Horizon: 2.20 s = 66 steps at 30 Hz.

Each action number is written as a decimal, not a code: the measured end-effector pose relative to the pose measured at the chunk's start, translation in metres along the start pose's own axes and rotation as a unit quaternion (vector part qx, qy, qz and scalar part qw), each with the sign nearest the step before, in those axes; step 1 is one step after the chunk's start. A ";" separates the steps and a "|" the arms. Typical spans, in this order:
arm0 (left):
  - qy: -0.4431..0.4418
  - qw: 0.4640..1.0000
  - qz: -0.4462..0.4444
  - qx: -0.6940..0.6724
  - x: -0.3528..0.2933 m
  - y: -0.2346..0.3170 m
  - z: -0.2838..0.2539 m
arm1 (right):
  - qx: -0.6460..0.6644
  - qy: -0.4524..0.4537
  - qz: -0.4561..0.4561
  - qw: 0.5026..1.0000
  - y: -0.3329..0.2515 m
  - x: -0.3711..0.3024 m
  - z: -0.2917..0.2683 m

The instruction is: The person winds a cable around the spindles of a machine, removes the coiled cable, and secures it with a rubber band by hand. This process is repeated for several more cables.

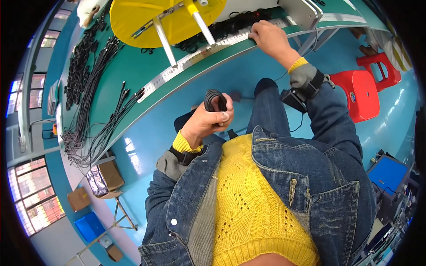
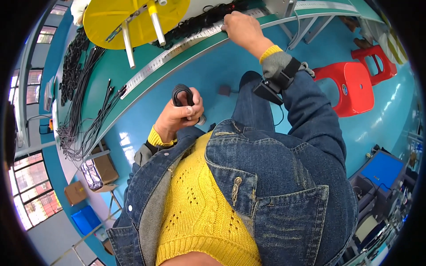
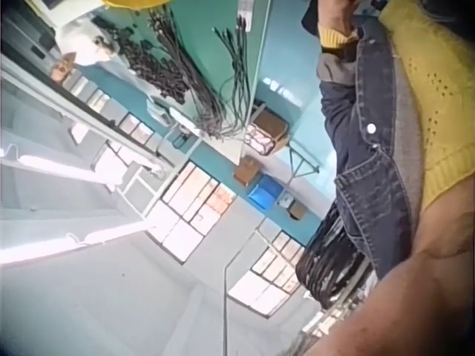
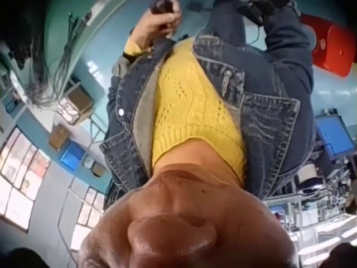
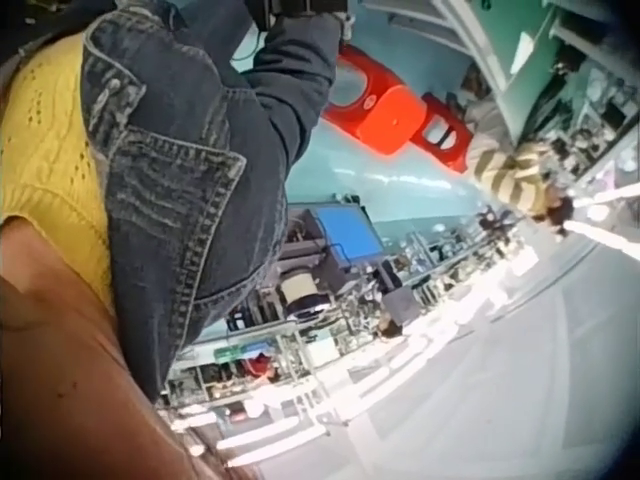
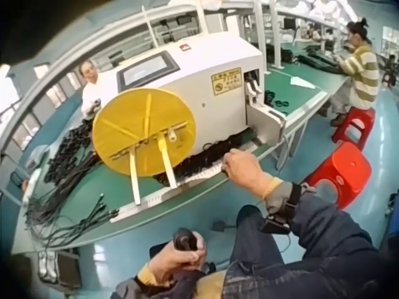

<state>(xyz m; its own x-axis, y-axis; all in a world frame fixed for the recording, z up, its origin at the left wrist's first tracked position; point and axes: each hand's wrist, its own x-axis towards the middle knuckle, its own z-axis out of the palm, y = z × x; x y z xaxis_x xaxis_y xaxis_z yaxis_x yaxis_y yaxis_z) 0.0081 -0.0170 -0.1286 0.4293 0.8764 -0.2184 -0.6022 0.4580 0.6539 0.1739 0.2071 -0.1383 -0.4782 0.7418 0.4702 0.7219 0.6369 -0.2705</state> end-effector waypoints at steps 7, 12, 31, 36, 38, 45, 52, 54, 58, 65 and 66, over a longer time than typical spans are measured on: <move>0.109 0.989 0.099 0.014 -0.006 -0.008 -0.002 | 0.540 -0.215 0.106 0.807 -0.069 -0.050 -0.028; 0.201 0.969 0.127 0.066 -0.006 -0.010 0.004 | 0.654 -0.383 0.214 0.616 -0.096 -0.087 -0.040; 0.246 0.907 -0.003 0.342 -0.011 -0.023 0.003 | 0.459 -0.405 0.048 0.789 -0.088 -0.076 -0.062; 0.267 0.809 0.019 0.523 -0.007 -0.031 0.000 | 0.371 -0.315 -0.189 0.853 -0.100 -0.077 -0.048; 0.271 0.793 0.008 0.545 -0.008 -0.035 -0.002 | 0.353 -0.337 -0.185 0.853 -0.103 -0.083 -0.036; 0.317 0.725 0.152 0.592 -0.018 -0.038 -0.002 | 0.625 -0.415 0.059 0.658 -0.106 -0.115 -0.003; 0.320 0.753 0.157 0.553 -0.022 -0.037 -0.005 | 0.497 -0.287 0.037 0.818 -0.119 -0.107 -0.021; 0.319 0.764 0.130 0.546 -0.023 -0.037 -0.006 | 0.400 -0.251 -0.039 0.881 -0.126 -0.104 -0.021; 0.296 0.781 0.142 0.532 -0.022 -0.044 -0.010 | 0.301 -0.228 -0.130 0.917 -0.148 -0.105 -0.023; 0.297 0.775 0.142 0.539 -0.022 -0.047 -0.018 | 0.275 -0.206 -0.150 0.927 -0.147 -0.107 -0.017; 0.297 0.776 0.142 0.539 -0.021 -0.044 -0.016 | 0.263 -0.199 -0.154 0.931 -0.145 -0.107 -0.014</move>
<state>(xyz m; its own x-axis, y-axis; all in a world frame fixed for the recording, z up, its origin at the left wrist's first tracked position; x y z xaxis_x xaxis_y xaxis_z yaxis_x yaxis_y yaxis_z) 0.0152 -0.0534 -0.1641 -0.1962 0.9797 -0.0405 0.4335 0.1237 0.8926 0.1276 0.0329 -0.1374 -0.8452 0.4591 0.2736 0.2250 0.7700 -0.5970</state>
